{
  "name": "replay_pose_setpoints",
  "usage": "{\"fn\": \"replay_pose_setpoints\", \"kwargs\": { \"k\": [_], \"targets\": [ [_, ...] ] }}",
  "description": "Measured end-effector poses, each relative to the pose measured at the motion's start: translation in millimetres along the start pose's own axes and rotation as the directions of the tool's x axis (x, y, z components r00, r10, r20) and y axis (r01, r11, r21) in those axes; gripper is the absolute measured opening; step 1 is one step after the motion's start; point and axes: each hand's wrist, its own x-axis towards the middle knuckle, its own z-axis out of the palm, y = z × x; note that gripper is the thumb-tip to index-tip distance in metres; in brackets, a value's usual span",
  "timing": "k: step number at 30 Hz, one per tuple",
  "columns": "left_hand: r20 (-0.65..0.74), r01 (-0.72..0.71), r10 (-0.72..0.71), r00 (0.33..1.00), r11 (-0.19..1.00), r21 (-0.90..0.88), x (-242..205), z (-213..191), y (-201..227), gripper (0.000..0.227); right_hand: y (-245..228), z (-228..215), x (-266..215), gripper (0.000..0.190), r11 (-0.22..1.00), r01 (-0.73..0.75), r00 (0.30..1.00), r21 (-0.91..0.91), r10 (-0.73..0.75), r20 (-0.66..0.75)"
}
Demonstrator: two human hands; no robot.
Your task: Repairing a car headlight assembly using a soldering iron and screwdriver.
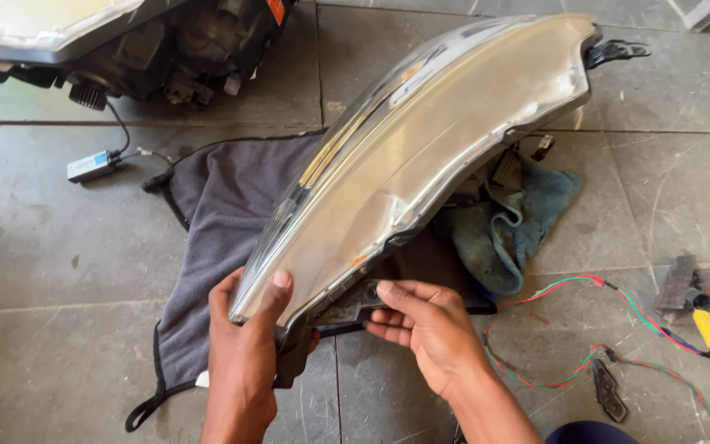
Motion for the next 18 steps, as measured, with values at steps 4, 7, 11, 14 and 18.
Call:
{"fn": "replay_pose_setpoints", "kwargs": {
  "k": [4, 7, 11, 14, 18],
  "targets": [
    [-0.001, -0.025, 0.025, 1.000, 1.000, -0.002, -1.0, 0.4, 1.8, 0.081, 1.9, -4.1, 6.4, 0.020, 0.998, 0.040, 0.999, -0.053, -0.042, -0.032],
    [-0.029, 0.026, -0.025, 0.999, 0.998, 0.052, -4.5, 5.1, 5.7, 0.080, -9.1, -2.7, 3.3, 0.020, 0.980, 0.063, 0.993, -0.187, -0.080, -0.086],
    [-0.051, -0.010, 0.012, 0.999, 0.999, 0.037, -2.8, 2.0, 4.6, 0.080, -6.7, -2.1, 7.1, 0.022, 0.982, 0.078, 0.995, -0.171, -0.088, -0.050],
    [-0.025, -0.047, 0.047, 0.999, 0.999, 0.010, 3.7, -2.2, -4.6, 0.078, -7.1, -1.8, 6.0, 0.023, 0.974, 0.073, 0.993, -0.214, -0.090, -0.070],
    [-0.011, -0.064, 0.064, 0.998, 0.998, 0.022, 6.0, -2.8, -7.5, 0.079, -11.6, -2.5, 4.4, 0.023, 0.944, 0.130, 0.988, -0.302, -0.150, -0.043]
  ]
}}
